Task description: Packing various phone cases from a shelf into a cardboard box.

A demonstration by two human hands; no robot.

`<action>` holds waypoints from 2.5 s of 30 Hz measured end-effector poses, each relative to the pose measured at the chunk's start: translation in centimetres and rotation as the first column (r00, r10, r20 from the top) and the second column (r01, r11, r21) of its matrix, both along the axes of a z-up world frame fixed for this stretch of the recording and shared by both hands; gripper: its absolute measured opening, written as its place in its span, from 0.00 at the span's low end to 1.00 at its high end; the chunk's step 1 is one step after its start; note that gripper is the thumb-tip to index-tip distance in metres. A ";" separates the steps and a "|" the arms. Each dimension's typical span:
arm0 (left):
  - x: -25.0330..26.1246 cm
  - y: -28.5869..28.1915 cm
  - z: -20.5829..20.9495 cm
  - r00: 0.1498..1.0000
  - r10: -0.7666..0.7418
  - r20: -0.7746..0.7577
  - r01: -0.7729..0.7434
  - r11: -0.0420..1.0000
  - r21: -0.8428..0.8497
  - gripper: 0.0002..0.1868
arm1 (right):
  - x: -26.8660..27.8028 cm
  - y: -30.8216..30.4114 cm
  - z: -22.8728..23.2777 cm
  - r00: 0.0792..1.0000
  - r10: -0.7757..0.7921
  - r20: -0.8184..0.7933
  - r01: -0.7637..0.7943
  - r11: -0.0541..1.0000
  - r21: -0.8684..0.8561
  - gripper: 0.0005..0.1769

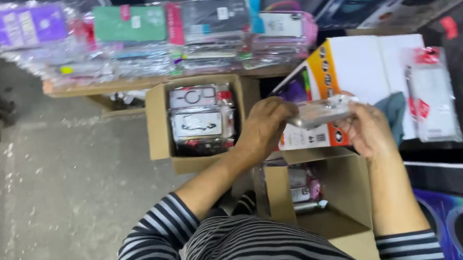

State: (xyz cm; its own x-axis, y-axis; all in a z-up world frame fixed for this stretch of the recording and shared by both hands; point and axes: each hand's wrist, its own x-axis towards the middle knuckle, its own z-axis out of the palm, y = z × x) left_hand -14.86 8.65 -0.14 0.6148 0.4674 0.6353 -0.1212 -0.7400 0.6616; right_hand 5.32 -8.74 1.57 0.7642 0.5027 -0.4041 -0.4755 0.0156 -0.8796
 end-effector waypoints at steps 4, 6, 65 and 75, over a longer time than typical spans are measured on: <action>-5.4 1.9 -1.8 0.997 0.073 -0.013 -0.074 0.967 -0.242 0.21 | -5.3 4.4 -2.2 0.995 0.063 0.080 -0.058 0.997 -0.054 0.08; -6.9 2.7 -4.6 0.922 0.099 -0.374 -0.357 0.589 -0.725 0.25 | -8.0 6.7 -3.1 0.981 0.131 0.143 -0.120 0.989 -0.089 0.26; 16.7 -11.6 2.7 0.788 -0.568 -0.238 0.107 0.507 -0.855 0.30 | 6.8 -10.1 1.0 0.227 0.453 0.862 0.699 0.541 -0.468 0.39; 17.9 -7.1 -9.3 0.892 -0.394 -0.220 0.014 0.512 -0.859 0.20 | 5.6 -8.4 -4.5 0.183 0.645 0.742 0.401 0.641 -0.655 0.24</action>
